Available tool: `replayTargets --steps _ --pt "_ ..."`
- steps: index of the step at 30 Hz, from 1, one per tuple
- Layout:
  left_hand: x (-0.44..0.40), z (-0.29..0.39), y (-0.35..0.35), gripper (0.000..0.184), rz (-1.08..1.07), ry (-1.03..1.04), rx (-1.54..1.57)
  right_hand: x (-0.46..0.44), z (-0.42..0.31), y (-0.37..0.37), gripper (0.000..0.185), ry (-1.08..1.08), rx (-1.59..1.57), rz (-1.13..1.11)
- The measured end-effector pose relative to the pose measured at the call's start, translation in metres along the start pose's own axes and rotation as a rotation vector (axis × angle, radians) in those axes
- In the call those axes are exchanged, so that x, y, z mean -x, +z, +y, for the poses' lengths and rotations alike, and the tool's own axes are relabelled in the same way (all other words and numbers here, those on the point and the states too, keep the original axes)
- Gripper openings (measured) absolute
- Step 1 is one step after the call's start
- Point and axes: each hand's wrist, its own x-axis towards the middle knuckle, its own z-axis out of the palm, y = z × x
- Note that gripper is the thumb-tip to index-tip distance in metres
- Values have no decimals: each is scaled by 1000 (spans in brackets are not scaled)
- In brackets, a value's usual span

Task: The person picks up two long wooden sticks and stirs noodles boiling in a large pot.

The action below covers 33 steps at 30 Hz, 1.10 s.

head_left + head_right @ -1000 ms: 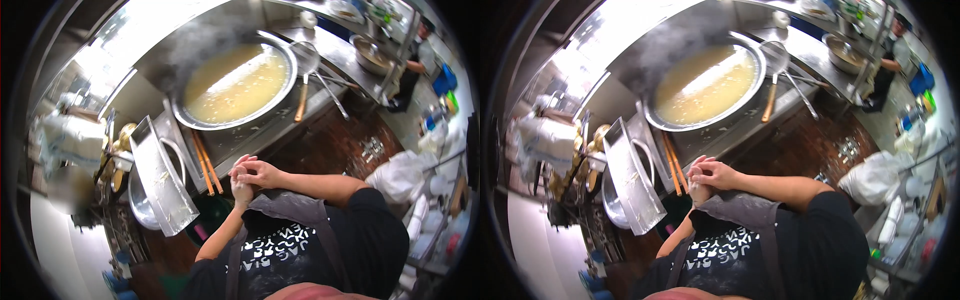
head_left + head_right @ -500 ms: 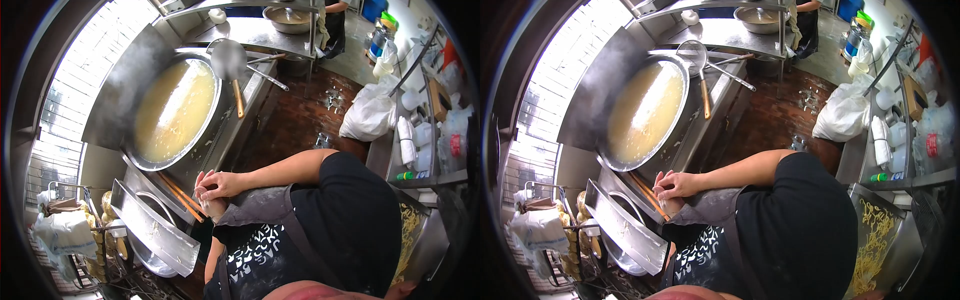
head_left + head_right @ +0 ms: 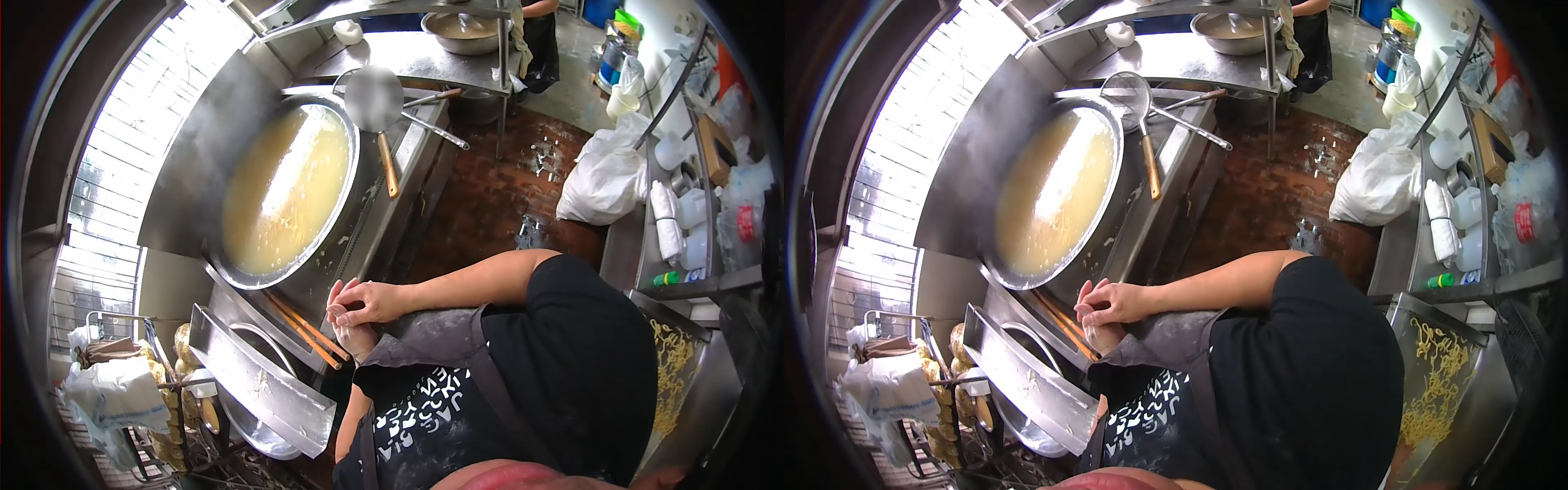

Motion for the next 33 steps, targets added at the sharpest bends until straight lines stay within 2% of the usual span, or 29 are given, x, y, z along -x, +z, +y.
replayTargets --steps 13,17,20,22,27,28,29,32,33 --pt "3 2 -1 74 41 11 -30 -2 5 1 38 17 36 -12" --pt "1 -3 -9 73 79 38 -93 -6 6 1 47 -5 77 -26" --pt "2 -5 -12 74 87 10 -85 -4 1 1 48 19 81 -44" --pt "4 5 -2 74 35 -8 45 -3 1 2 48 37 114 -49" --pt "7 16 -1 75 0 -52 264 -4 -9 3 71 -103 427 -55" --pt "6 14 -7 75 31 -51 221 -4 -14 3 77 -163 494 -66" --pt "4 10 -14 74 67 -51 181 -1 -22 8 45 -318 701 188" --pt "5 7 -16 72 118 -48 153 7 -87 -10 42 -418 789 109" --pt "7 13 -12 72 105 -53 117 13 -112 -15 39 -536 764 119"
